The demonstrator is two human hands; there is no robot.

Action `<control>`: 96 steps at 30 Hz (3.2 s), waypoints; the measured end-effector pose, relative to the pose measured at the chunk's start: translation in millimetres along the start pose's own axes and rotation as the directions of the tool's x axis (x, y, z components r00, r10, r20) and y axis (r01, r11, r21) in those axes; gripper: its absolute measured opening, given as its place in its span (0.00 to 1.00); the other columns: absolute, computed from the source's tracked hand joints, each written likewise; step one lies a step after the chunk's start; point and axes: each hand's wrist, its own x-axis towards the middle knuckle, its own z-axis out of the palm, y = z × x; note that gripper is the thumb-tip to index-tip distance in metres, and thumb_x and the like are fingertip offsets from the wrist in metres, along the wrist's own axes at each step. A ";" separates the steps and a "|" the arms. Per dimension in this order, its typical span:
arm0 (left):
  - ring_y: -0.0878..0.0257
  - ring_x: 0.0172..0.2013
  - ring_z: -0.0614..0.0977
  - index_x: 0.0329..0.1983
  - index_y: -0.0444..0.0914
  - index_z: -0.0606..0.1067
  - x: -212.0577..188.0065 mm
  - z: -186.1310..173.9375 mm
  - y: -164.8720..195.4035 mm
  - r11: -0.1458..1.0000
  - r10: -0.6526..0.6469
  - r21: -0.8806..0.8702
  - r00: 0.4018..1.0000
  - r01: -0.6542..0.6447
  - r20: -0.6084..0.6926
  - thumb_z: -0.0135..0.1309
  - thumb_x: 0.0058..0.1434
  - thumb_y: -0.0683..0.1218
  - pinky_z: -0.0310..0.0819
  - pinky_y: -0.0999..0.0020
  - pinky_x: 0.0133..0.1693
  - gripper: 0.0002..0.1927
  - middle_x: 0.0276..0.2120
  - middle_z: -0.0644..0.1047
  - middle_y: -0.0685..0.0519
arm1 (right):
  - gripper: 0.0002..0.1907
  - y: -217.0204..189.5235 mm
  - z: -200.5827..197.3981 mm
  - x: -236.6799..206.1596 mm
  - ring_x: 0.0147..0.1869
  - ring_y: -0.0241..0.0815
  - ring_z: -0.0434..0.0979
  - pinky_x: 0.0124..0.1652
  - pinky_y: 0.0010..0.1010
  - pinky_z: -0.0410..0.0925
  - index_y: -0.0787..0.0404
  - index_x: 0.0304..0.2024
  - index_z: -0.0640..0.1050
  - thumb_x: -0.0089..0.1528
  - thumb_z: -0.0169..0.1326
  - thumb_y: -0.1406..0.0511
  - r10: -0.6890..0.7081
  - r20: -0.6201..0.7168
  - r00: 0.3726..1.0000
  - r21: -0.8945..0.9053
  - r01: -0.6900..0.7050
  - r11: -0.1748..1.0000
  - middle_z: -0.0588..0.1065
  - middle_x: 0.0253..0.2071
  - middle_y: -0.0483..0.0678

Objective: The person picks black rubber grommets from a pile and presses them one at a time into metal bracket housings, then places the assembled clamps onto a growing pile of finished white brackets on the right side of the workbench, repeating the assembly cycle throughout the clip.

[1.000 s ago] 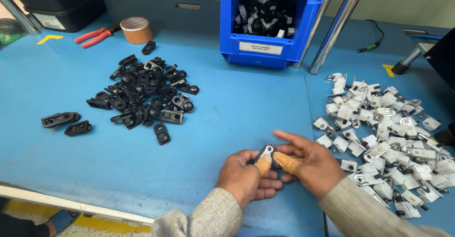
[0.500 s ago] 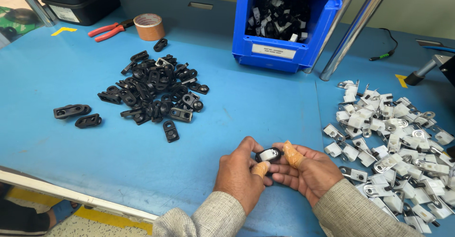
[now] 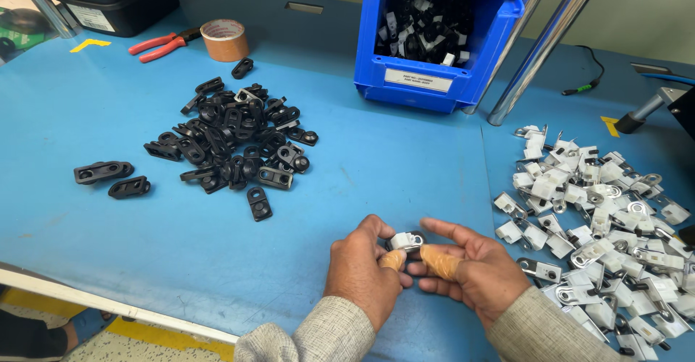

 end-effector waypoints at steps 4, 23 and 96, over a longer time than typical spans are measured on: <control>0.66 0.24 0.86 0.48 0.36 0.73 0.9 -2.7 -2.7 1.000 -0.008 0.013 0.998 0.007 0.056 0.53 0.63 0.37 0.80 0.70 0.25 0.10 0.27 0.82 0.48 | 0.21 1.9 -1.9 13.0 0.36 0.42 0.82 0.36 0.31 0.78 0.65 0.58 0.77 0.62 0.52 0.74 -0.016 0.006 1.000 0.022 0.016 1.000 0.81 0.42 0.56; 0.57 0.54 0.78 0.64 0.51 0.61 23.9 -129.0 -30.8 0.788 -0.051 0.483 0.823 0.381 -0.566 0.67 0.55 0.60 0.73 0.53 0.54 0.38 0.56 0.73 0.55 | 0.14 -95.6 8.1 27.8 0.44 0.42 0.83 0.39 0.32 0.77 0.63 0.50 0.78 0.61 0.57 0.68 -0.467 -0.023 0.884 -0.193 0.455 0.870 0.81 0.42 0.51; 0.55 0.37 0.86 0.35 0.38 0.79 31.5 -19.5 15.0 0.935 -0.050 0.336 0.978 0.117 -0.202 0.64 0.56 0.44 0.82 0.61 0.43 0.07 0.34 0.83 0.47 | 0.19 -17.9 0.2 27.7 0.41 0.36 0.85 0.41 0.28 0.76 0.55 0.49 0.83 0.54 0.67 0.65 -0.700 -0.059 0.712 -0.794 0.391 0.465 0.85 0.38 0.48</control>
